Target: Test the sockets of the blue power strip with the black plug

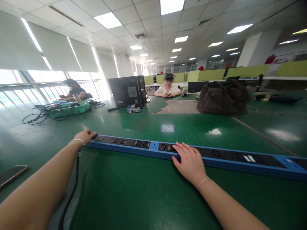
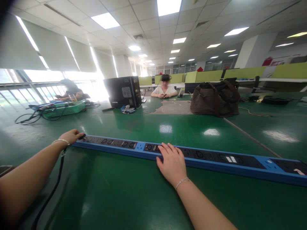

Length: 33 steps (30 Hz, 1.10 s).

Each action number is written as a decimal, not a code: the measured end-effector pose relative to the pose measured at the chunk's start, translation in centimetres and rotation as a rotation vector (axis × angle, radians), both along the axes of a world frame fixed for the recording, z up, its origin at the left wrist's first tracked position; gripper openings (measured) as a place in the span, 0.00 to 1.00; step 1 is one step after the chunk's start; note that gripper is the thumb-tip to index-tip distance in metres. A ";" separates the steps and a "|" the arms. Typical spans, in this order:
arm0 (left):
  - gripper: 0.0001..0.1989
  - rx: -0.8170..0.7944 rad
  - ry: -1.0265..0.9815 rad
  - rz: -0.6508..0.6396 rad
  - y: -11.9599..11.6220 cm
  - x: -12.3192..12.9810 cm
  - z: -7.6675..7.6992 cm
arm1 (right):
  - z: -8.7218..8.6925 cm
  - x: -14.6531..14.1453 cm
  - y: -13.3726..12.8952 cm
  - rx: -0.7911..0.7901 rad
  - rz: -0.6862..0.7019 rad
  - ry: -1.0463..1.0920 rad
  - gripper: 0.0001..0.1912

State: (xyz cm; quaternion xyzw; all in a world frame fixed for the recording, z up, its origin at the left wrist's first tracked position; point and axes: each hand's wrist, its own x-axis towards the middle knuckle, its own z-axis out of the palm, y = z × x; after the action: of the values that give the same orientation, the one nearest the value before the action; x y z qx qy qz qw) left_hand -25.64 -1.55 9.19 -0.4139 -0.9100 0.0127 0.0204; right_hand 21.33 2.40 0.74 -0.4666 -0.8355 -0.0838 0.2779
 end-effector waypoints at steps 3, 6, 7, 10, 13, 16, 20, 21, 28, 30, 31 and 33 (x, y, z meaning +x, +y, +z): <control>0.20 -0.024 0.023 -0.018 0.7 0.0 0.2 | 0.1 0.0 -0.1 0.005 0.000 -0.005 0.20; 0.20 -0.041 0.052 -0.055 1.3 -0.1 0.2 | 0.1 0.0 -0.1 0.018 0.004 -0.005 0.20; 0.20 -0.045 0.062 -0.069 1.5 -0.1 0.1 | 0.0 0.0 -0.1 0.023 0.006 -0.004 0.20; 0.19 -0.055 0.080 -0.093 1.9 -0.3 -0.1 | 0.0 0.1 0.0 0.035 0.008 0.002 0.20; 0.19 -0.057 0.086 -0.086 2.1 -0.6 -0.3 | 0.0 0.1 0.0 0.037 0.009 0.005 0.20; 0.21 -0.044 0.080 -0.067 2.0 -0.9 -0.5 | 0.0 0.0 0.0 0.034 0.007 0.001 0.20; 0.22 -0.015 0.061 -0.043 1.8 -0.8 -0.9 | 0.0 0.0 0.0 0.029 -0.003 -0.007 0.20; 0.22 -0.007 0.059 -0.041 1.8 -0.6 -1.0 | -0.1 0.0 0.0 0.030 -0.003 -0.009 0.20; 0.25 0.047 0.067 0.001 1.8 0.4 -2.4 | -0.3 0.2 0.3 0.050 0.011 -0.027 0.20; 0.24 0.047 0.043 0.010 1.7 0.1 -2.6 | -0.4 0.2 0.3 0.058 0.017 -0.031 0.20; 0.23 0.050 0.035 0.010 1.7 -0.1 -2.6 | -0.5 0.2 0.4 0.062 0.019 -0.032 0.20; 0.23 0.063 0.030 0.012 1.6 -0.3 -2.7 | -0.5 0.3 0.4 0.070 0.019 -0.033 0.20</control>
State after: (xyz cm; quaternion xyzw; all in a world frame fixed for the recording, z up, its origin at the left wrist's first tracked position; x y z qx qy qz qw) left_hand -25.97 0.05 6.50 -0.4072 -0.9121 -0.0098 0.0471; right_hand 21.59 2.83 0.21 -0.4470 -0.8410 -0.1182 0.2809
